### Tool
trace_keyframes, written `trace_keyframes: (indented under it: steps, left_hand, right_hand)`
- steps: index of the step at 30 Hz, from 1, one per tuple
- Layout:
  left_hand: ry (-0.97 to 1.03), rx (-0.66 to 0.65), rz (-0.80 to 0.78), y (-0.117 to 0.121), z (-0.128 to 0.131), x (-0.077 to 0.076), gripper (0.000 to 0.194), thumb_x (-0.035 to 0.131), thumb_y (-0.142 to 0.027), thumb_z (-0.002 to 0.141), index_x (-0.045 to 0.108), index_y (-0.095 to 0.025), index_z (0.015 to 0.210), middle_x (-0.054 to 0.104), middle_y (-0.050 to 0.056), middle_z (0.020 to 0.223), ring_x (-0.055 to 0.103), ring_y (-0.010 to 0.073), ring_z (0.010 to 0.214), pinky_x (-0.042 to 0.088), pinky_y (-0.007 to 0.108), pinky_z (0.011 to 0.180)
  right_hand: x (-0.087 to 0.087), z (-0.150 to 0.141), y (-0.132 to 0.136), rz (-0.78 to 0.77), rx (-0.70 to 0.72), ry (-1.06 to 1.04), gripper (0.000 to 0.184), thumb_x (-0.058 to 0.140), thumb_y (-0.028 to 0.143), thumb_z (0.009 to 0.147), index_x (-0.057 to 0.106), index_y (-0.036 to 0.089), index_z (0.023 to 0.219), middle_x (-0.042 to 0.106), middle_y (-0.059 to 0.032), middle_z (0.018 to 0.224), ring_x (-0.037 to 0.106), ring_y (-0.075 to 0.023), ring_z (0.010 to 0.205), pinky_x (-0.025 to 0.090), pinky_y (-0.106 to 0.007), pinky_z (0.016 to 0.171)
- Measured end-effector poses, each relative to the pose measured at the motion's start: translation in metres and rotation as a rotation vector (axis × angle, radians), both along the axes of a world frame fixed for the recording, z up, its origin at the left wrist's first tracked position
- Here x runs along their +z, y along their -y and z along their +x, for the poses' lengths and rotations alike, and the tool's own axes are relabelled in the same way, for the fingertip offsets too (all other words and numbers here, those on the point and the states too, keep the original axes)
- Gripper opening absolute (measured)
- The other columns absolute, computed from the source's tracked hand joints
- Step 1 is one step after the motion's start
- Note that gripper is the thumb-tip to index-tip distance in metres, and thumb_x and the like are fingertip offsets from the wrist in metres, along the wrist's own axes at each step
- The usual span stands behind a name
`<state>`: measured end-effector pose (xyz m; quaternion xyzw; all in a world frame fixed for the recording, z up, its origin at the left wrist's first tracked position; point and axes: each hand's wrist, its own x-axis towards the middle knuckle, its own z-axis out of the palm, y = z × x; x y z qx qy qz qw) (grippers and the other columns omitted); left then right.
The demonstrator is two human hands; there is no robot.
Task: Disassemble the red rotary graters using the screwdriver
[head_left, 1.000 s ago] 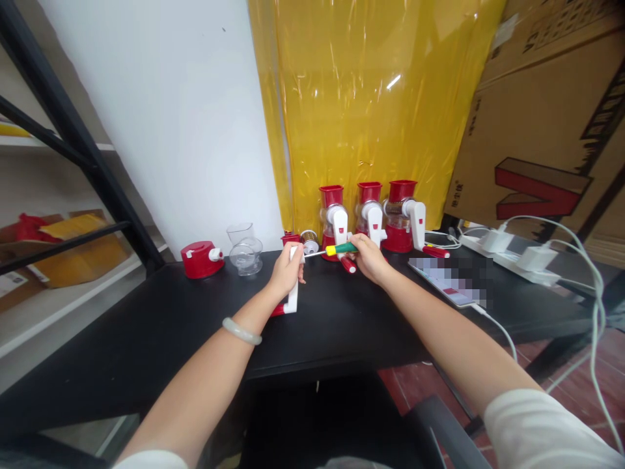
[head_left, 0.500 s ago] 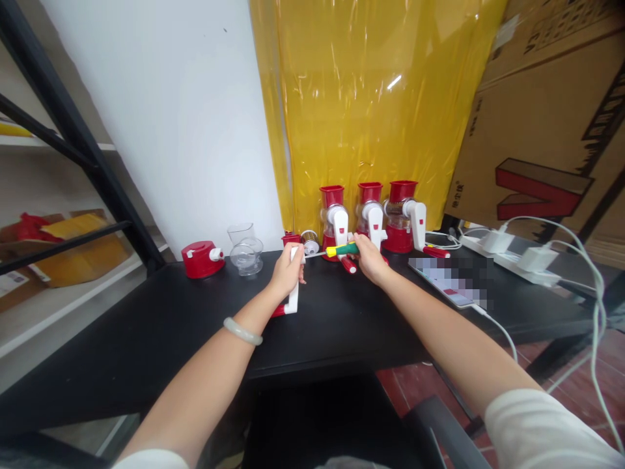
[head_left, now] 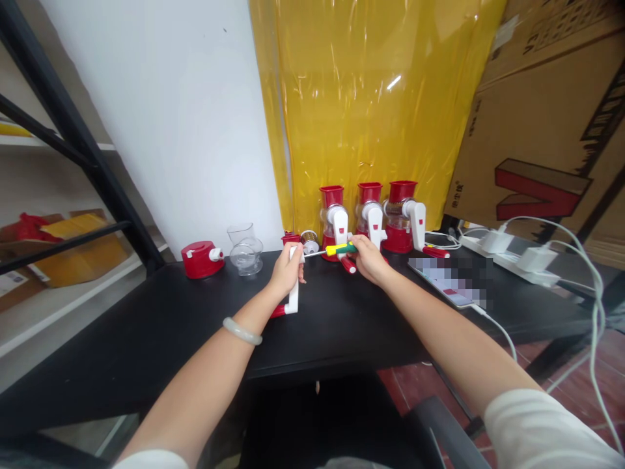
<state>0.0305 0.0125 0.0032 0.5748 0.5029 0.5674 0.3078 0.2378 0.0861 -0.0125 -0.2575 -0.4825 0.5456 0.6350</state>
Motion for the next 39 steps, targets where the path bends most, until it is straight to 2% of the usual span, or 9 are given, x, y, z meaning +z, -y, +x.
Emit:
trace_keyframes:
  steps: [7, 14, 17, 19, 23, 29, 31, 36, 39]
  left_hand:
    - [0.02, 0.012, -0.007, 0.0008, 0.0007, 0.0021, 0.041, 0.051, -0.061, 0.09, 0.055, -0.023, 0.104, 0.047, -0.007, 0.063, 0.048, 0.0093, 0.042, 0.049, 0.023, 0.039]
    - [0.028, 0.014, -0.007, -0.0007, -0.0004, 0.0005, 0.04, 0.051, -0.061, 0.09, 0.055, -0.023, 0.104, 0.047, -0.007, 0.062, 0.047, 0.0085, 0.041, 0.049, 0.022, 0.039]
    - [0.032, 0.016, -0.007, -0.0011, -0.0006, 0.0, 0.04, 0.051, -0.06, 0.091, 0.054, -0.023, 0.104, 0.047, -0.007, 0.062, 0.047, 0.0086, 0.041, 0.049, 0.022, 0.039]
    - [0.032, 0.011, -0.003, -0.0012, -0.0005, 0.0, 0.04, 0.05, -0.06, 0.091, 0.054, -0.023, 0.104, 0.047, -0.007, 0.061, 0.047, 0.0087, 0.041, 0.048, 0.021, 0.039]
    - [0.038, 0.003, -0.003, -0.0012, -0.0002, 0.0002, 0.04, 0.051, -0.061, 0.09, 0.054, -0.023, 0.103, 0.047, -0.008, 0.061, 0.047, 0.0088, 0.041, 0.048, 0.021, 0.038]
    - [0.034, -0.008, 0.005, 0.0001, 0.0003, 0.0008, 0.041, 0.052, -0.062, 0.089, 0.054, -0.023, 0.103, 0.047, -0.008, 0.062, 0.047, 0.0089, 0.041, 0.049, 0.022, 0.039]
    - [0.026, -0.006, 0.001, 0.0007, 0.0004, 0.0012, 0.041, 0.051, -0.061, 0.09, 0.054, -0.024, 0.104, 0.047, -0.007, 0.063, 0.047, 0.0088, 0.042, 0.049, 0.023, 0.039]
    - [0.019, -0.004, 0.001, 0.0007, 0.0001, 0.0008, 0.041, 0.051, -0.062, 0.09, 0.055, -0.024, 0.104, 0.047, -0.008, 0.063, 0.048, 0.0088, 0.042, 0.049, 0.022, 0.04]
    - [0.023, -0.007, 0.003, 0.0002, -0.0002, 0.0002, 0.041, 0.052, -0.062, 0.09, 0.055, -0.023, 0.104, 0.047, -0.008, 0.063, 0.048, 0.0086, 0.041, 0.048, 0.021, 0.04]
  right_hand:
    - [0.0011, 0.0011, 0.003, 0.034, 0.096, 0.025, 0.056, 0.081, 0.07, 0.061, 0.057, 0.022, 0.077, 0.055, 0.0007, 0.068, 0.05, -0.0127, 0.058, 0.039, -0.027, 0.046]
    - [-0.0015, 0.0036, 0.0009, 0.139, 0.017, 0.081, 0.057, 0.073, 0.076, 0.066, 0.059, 0.023, 0.08, 0.056, 0.0026, 0.072, 0.053, -0.0112, 0.064, 0.048, -0.027, 0.058]
    - [0.0002, 0.0032, 0.0037, 0.119, 0.075, 0.084, 0.056, 0.072, 0.076, 0.067, 0.055, 0.024, 0.08, 0.051, 0.0049, 0.065, 0.048, -0.0107, 0.057, 0.044, -0.027, 0.053]
    - [0.0021, 0.0027, 0.0057, 0.092, 0.115, 0.069, 0.055, 0.074, 0.073, 0.067, 0.055, 0.024, 0.081, 0.05, 0.0053, 0.063, 0.046, -0.0107, 0.055, 0.04, -0.027, 0.05]
    - [0.0044, 0.002, 0.0062, 0.021, 0.118, 0.015, 0.049, 0.082, 0.059, 0.063, 0.058, 0.022, 0.084, 0.054, 0.0042, 0.067, 0.05, -0.0102, 0.058, 0.042, -0.027, 0.056]
    - [0.0035, 0.0028, 0.0023, -0.039, 0.126, -0.022, 0.032, 0.075, 0.043, 0.068, 0.058, 0.022, 0.084, 0.056, 0.0027, 0.07, 0.049, -0.0113, 0.057, 0.041, -0.028, 0.055]
    - [0.0029, 0.0025, 0.0012, -0.025, 0.114, -0.014, 0.034, 0.074, 0.047, 0.069, 0.056, 0.022, 0.082, 0.055, 0.0025, 0.07, 0.049, -0.0116, 0.056, 0.041, -0.029, 0.055]
    - [0.0009, 0.0011, 0.002, 0.073, 0.047, 0.066, 0.053, 0.071, 0.072, 0.069, 0.05, 0.024, 0.076, 0.049, 0.0053, 0.059, 0.045, -0.0112, 0.053, 0.038, -0.028, 0.053]
    - [0.0009, 0.0016, 0.0039, 0.086, 0.068, 0.111, 0.057, 0.072, 0.075, 0.067, 0.047, 0.025, 0.075, 0.043, 0.0076, 0.054, 0.042, -0.0107, 0.051, 0.034, -0.027, 0.052]
